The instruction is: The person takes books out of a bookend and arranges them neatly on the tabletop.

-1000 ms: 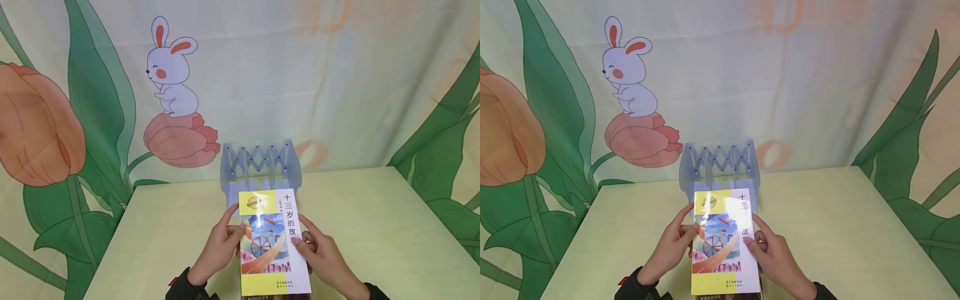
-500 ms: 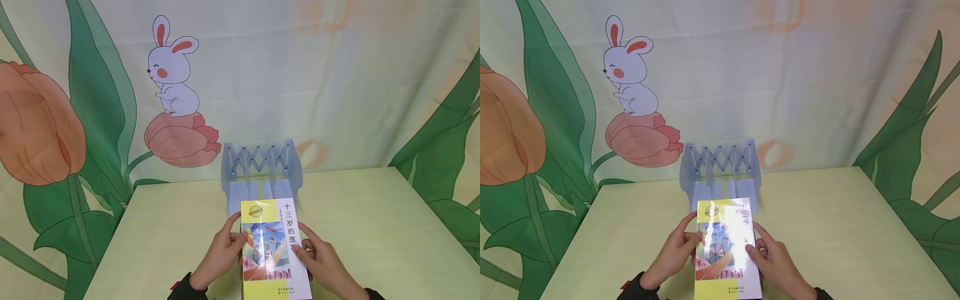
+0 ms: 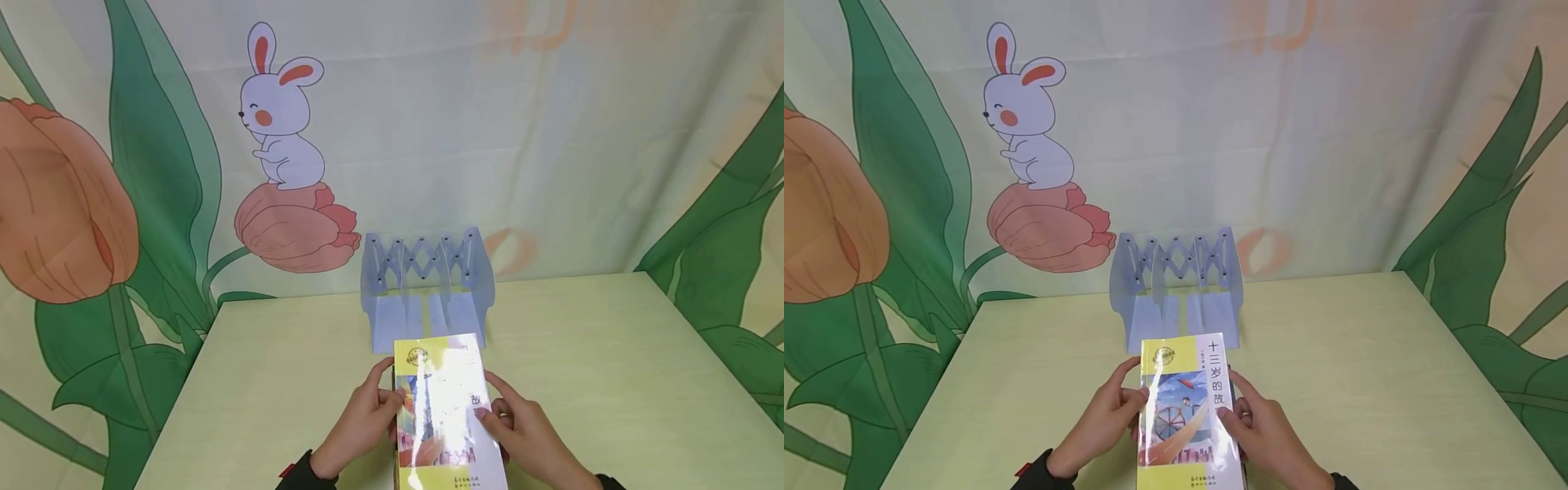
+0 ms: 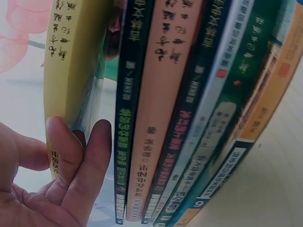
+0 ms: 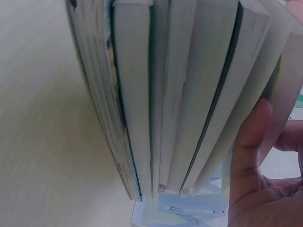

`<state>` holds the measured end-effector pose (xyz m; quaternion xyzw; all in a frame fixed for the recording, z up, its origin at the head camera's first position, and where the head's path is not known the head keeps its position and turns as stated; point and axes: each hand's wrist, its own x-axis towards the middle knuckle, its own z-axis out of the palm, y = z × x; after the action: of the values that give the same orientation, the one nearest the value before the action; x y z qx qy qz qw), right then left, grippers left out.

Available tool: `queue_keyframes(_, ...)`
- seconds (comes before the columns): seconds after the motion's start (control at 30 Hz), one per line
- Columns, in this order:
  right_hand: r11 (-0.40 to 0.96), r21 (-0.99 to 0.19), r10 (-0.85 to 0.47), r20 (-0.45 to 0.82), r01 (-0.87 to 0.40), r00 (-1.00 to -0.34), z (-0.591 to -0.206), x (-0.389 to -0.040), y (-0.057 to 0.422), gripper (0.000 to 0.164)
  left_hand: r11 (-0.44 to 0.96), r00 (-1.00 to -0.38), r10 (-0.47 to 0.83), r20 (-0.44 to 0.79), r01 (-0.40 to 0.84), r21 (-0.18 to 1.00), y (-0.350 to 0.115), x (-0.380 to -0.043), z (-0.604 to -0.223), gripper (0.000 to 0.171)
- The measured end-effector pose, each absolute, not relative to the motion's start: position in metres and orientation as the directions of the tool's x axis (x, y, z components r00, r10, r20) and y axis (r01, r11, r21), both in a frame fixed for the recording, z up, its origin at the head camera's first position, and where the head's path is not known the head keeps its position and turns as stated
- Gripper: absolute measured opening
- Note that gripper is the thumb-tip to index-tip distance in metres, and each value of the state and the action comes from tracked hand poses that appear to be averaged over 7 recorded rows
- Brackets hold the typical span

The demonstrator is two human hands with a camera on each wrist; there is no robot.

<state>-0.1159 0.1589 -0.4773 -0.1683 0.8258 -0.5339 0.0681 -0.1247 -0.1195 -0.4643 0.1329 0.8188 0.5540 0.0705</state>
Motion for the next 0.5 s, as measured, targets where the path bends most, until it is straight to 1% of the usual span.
queue_keyframes(0.23, 0.389, -0.896, -0.351, 0.07, -0.213, -0.934, -0.4802, -0.1157, 0.1592, 0.065, 0.349, -0.951, 0.308, 0.031, 0.143, 0.926, -0.12, -0.1242, -0.466, 0.064)
queue_keyframes(0.5, 0.31, -0.931, -0.39, 0.061, -0.193, -0.919, -0.4852, -0.1147, 0.161, 0.066, 0.458, -0.952, 0.304, 0.031, 0.175, 0.871, -0.1203, -0.1238, -0.4694, 0.063)
